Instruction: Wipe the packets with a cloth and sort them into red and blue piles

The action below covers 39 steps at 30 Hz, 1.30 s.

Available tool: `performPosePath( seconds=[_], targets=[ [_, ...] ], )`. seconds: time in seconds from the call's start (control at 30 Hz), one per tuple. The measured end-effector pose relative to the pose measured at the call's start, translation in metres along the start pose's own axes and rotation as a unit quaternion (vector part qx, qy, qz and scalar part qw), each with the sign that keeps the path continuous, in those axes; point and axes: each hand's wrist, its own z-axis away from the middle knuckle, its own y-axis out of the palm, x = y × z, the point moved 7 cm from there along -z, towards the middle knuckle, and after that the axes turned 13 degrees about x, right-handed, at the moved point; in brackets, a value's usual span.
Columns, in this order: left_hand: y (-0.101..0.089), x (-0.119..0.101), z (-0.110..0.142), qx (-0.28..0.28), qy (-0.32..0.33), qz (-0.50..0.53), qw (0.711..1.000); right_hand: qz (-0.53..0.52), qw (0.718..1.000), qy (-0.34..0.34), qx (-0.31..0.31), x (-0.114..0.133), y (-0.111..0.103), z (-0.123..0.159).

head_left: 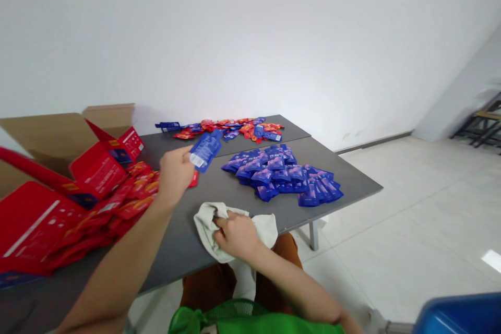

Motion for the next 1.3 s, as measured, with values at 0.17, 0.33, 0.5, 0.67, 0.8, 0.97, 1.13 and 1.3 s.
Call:
performPosePath(
  seconds=[0.17, 0.33, 0.5, 0.67, 0.8, 0.97, 1.13, 1.3],
  targets=[
    [0.088, -0.079, -0.041, -0.007, 0.088, -0.307, 0.948, -0.009, 0.999, 0.015, -0.033, -0.01, -0.004, 0.01],
    [0.204, -0.098, -0.024, 0.145, 0.202, -0.408, 0.879, -0.028, 0.998, 0.034, -0.032, -0.026, -0.005, 0.009],
    [0.229, -0.107, -0.011, 0.22, 0.242, -0.354, 0.876, -0.042, 0.999, 0.003, -0.013, -0.038, -0.008, 0.006],
    [0.191, -0.104, -0.062, 0.263, 0.229, -0.233, 0.908, -0.042, 0.999, -0.003, -0.01, -0.037, -0.009, 0.008],
    [0.169, -0.056, -0.114, 0.205, 0.185, -0.22, 0.936, -0.043, 0.999, 0.004, -0.004, -0.034, -0.008, 0.005],
    [0.164, 0.043, -0.147, 0.192, 0.051, -0.273, 0.941, -0.051, 0.999, 0.001, 0.01, -0.032, -0.009, -0.005],
    [0.151, 0.099, -0.186, 0.148, -0.02, -0.288, 0.946, -0.074, 0.997, -0.003, -0.004, -0.034, -0.006, -0.007],
    [0.159, 0.124, -0.251, 0.155, -0.105, -0.266, 0.946, -0.081, 0.997, -0.001, 0.019, -0.035, 0.007, -0.015]
  ],
)
